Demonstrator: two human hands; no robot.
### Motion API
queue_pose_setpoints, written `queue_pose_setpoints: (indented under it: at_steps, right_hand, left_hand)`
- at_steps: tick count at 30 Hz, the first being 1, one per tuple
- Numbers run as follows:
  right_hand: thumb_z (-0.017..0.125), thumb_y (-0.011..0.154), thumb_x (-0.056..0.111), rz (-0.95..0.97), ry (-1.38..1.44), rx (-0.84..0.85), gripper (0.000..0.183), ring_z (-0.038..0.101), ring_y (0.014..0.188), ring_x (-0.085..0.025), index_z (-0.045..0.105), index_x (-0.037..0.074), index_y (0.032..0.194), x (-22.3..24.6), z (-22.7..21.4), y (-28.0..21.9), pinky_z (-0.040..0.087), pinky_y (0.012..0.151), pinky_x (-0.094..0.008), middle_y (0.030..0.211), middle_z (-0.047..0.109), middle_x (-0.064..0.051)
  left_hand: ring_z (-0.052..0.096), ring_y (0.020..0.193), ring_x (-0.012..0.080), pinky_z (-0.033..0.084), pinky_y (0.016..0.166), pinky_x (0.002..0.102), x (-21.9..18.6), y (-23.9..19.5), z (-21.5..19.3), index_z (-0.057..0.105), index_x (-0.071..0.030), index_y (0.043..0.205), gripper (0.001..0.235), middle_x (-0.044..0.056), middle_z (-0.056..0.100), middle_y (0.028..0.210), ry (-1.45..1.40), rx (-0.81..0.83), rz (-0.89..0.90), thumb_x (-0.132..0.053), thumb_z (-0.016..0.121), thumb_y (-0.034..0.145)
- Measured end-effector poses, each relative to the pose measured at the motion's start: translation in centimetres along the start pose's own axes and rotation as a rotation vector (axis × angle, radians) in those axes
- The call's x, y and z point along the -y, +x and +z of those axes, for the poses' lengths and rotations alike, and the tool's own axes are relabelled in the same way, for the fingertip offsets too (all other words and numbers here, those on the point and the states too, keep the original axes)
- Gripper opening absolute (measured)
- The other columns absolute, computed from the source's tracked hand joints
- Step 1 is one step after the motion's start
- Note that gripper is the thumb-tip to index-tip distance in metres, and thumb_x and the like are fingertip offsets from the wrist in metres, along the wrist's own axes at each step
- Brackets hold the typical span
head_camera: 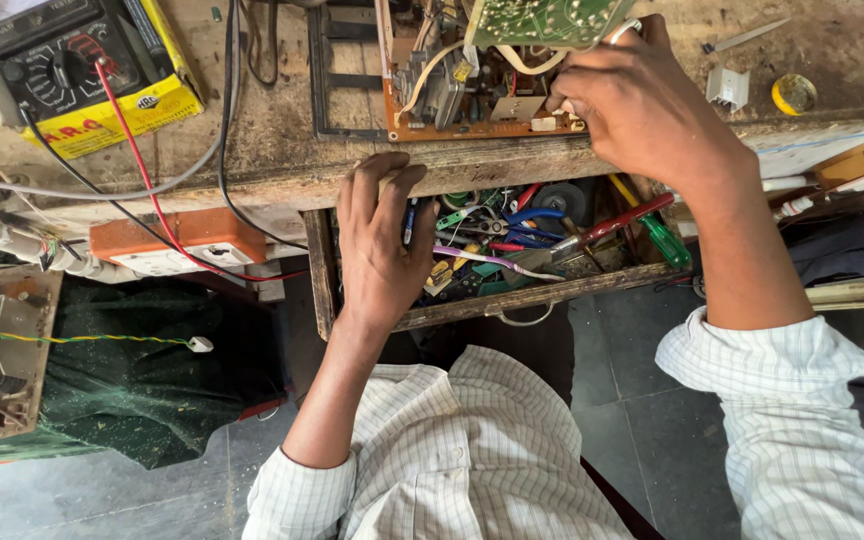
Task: The person solders a green circuit board using a soldering iron and solder wire, then uses a red-handled tool to scrape or clean the board. The person also handles wires and components within a larger electronic assembly on the workbench.
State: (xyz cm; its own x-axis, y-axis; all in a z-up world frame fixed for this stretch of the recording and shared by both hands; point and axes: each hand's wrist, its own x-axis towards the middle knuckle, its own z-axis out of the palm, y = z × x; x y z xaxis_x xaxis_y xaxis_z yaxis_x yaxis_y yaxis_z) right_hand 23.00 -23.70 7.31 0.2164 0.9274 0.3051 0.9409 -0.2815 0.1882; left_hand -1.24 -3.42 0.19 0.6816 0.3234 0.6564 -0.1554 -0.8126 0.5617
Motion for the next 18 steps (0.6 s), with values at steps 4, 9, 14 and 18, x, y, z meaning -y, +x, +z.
queue_pose_setpoints:
  at_steps: [4, 9, 14, 18]
  right_hand:
    - [0.072, 0.103, 0.002, 0.032, 0.052, -0.010, 0.006, 0.065, 0.100, -0.025, 0.075, 0.003, 0.108, 0.2, 0.3, 0.1, 0.043, 0.113, -0.050, 0.101, 0.071, -0.006]
    - [0.073, 0.103, 0.002, 0.054, 0.085, -0.058, 0.006, 0.062, 0.108, -0.027, 0.074, 0.002, 0.109, 0.9, 0.6, -0.3, 0.043, 0.114, -0.049, 0.109, 0.069, -0.007]
    - [0.074, 0.099, -0.001, 0.125, 0.121, -0.086, 0.009, 0.058, 0.120, -0.032, 0.074, -0.002, 0.108, 1.6, 0.7, -0.1, 0.042, 0.107, -0.051, 0.119, 0.065, -0.014]
    - [0.072, 0.100, -0.002, 0.160, 0.089, -0.094, 0.009, 0.056, 0.120, -0.034, 0.074, -0.003, 0.109, 2.2, 1.0, -0.3, 0.041, 0.113, -0.054, 0.120, 0.061, -0.017]
  left_hand:
    - [0.053, 0.129, 0.0378, 0.041, 0.112, 0.052, 0.1, 0.0, 0.0, 0.061, -0.006, 0.128, 0.038, 0.014, 0.055, 0.135, 0.019, 0.008, 0.007, -0.006, 0.076, 0.093]
    - [0.053, 0.130, 0.0387, 0.041, 0.114, 0.052, 0.0, 0.0, 0.0, 0.062, -0.006, 0.127, 0.038, 0.014, 0.055, 0.135, 0.010, 0.010, -0.003, -0.006, 0.076, 0.092]
    - [0.053, 0.130, 0.0375, 0.038, 0.119, 0.054, 0.1, 0.1, 0.0, 0.061, -0.006, 0.128, 0.040, 0.014, 0.055, 0.135, 0.028, 0.004, 0.024, -0.006, 0.076, 0.091]
    - [0.052, 0.132, 0.0386, 0.040, 0.116, 0.052, 0.2, -0.2, 0.1, 0.061, -0.006, 0.129, 0.039, 0.014, 0.055, 0.136, -0.001, 0.019, -0.009, -0.005, 0.075, 0.092]
